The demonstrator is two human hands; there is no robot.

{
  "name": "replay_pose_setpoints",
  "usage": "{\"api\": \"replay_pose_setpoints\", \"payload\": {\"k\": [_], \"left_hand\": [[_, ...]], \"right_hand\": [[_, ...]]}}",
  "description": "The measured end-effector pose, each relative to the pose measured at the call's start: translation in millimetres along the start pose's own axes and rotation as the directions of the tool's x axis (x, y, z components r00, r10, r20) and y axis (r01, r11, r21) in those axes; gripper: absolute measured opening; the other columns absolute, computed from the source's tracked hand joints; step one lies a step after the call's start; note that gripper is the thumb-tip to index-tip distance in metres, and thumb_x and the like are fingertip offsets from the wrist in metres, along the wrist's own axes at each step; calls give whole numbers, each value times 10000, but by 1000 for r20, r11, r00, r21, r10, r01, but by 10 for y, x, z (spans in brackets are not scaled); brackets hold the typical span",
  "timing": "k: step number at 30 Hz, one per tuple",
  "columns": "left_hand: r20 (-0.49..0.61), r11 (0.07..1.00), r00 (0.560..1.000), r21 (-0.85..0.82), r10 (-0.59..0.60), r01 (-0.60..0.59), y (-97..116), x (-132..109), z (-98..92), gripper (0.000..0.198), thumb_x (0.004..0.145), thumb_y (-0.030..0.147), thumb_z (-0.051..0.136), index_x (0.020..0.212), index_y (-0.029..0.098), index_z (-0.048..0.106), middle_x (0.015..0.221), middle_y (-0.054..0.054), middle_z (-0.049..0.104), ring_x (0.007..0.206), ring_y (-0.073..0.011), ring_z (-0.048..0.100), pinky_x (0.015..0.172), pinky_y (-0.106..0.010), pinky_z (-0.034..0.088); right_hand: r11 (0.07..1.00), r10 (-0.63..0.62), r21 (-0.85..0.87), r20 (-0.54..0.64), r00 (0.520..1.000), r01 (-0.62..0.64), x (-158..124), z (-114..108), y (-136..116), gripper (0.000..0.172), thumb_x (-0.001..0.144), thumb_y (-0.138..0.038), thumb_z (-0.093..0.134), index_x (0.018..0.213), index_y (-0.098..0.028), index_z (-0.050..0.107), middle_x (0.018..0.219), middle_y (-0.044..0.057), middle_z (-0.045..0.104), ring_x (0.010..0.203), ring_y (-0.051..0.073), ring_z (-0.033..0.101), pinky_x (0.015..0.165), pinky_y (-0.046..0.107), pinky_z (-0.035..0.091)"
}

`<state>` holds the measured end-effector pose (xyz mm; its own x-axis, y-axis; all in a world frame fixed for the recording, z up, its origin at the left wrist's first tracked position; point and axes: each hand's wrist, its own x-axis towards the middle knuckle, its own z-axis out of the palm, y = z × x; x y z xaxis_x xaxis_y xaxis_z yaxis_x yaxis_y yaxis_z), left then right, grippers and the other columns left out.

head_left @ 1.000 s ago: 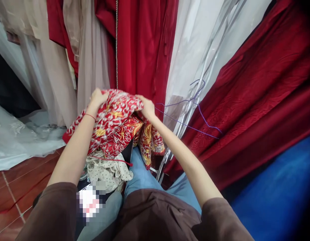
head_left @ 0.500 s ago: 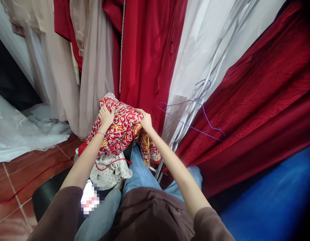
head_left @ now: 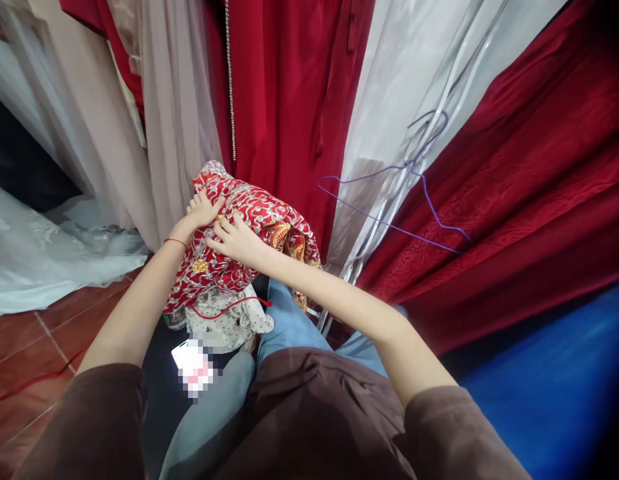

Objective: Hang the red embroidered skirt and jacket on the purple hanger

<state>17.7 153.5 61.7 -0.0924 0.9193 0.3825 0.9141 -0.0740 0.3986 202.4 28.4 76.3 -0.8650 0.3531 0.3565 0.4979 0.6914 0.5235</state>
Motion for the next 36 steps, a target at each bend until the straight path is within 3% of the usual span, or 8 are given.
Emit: {"api": "replay_pose_setpoints", "payload": {"k": [6,12,17,20,22,24,29,36], "left_hand": [[193,977,975,-199,113,-73,-76,45,-423,1056,812,706,526,1553,43,170,1567,-252,325,1427,-330,388,1177,-467,303],[484,961,858,-272,172,-39,-249,-15,-976,863,878,813,227,1270,116,552,1222,-124,700,1114,-223,619,953,-437,522],[481,904,814,-411,326,-120,-186,-125,-1415,1008,736,951,188,1128,137,635,1095,-156,749,1026,-237,686,803,-406,580],[190,770,832,-525,521,-362,231,-398,-1546,935,776,907,308,1258,161,602,1289,-151,675,1152,-233,645,950,-441,532],[-228,688,826,-464,516,-558,630,-733,-1494,820,834,817,409,1266,148,602,1297,-154,658,1191,-227,620,1059,-435,462],[-472,611,702,-358,533,-706,1045,-1146,-1315,890,847,835,327,1405,164,500,1404,-157,571,1290,-255,553,1123,-456,409],[-307,692,633,140,710,-708,1784,-1909,-493,1317,634,743,721,1601,112,88,1632,-261,192,1520,-427,160,1224,-636,135],[-90,691,706,327,702,-645,2109,-1715,240,568,902,93,382,1466,98,450,1507,-226,469,1427,-320,423,1117,-530,389]], "right_hand": [[999,18,28,68,998,-20,87,-47,18,328,1019,-127,332,1194,-171,606,1082,116,718,1030,229,646,992,457,410],[930,321,207,-52,946,-304,105,-550,360,322,962,-130,387,1204,-199,589,1022,86,715,947,219,648,833,340,456],[703,689,447,-234,686,-553,-75,-797,919,301,941,-242,434,1208,-196,565,1003,91,688,992,257,634,847,369,483],[535,839,558,-261,478,-634,-304,-821,1333,273,955,-334,429,1130,-178,569,944,97,664,983,266,631,853,397,493],[461,886,591,-259,385,-663,-506,-819,1557,284,954,-404,431,1053,-180,575,900,94,649,975,270,627,850,404,497],[432,902,594,-271,337,-679,-731,-821,1720,294,940,-452,452,983,-188,575,861,89,636,964,270,623,843,400,499],[373,922,592,-322,214,-714,-1308,-906,1958,261,920,-417,471,798,-196,539,754,65,596,877,240,614,802,362,500],[279,950,542,-279,144,-793,-2216,-1126,1842,210,848,-240,502,643,-197,485,657,34,587,747,202,592,772,325,486]]}}
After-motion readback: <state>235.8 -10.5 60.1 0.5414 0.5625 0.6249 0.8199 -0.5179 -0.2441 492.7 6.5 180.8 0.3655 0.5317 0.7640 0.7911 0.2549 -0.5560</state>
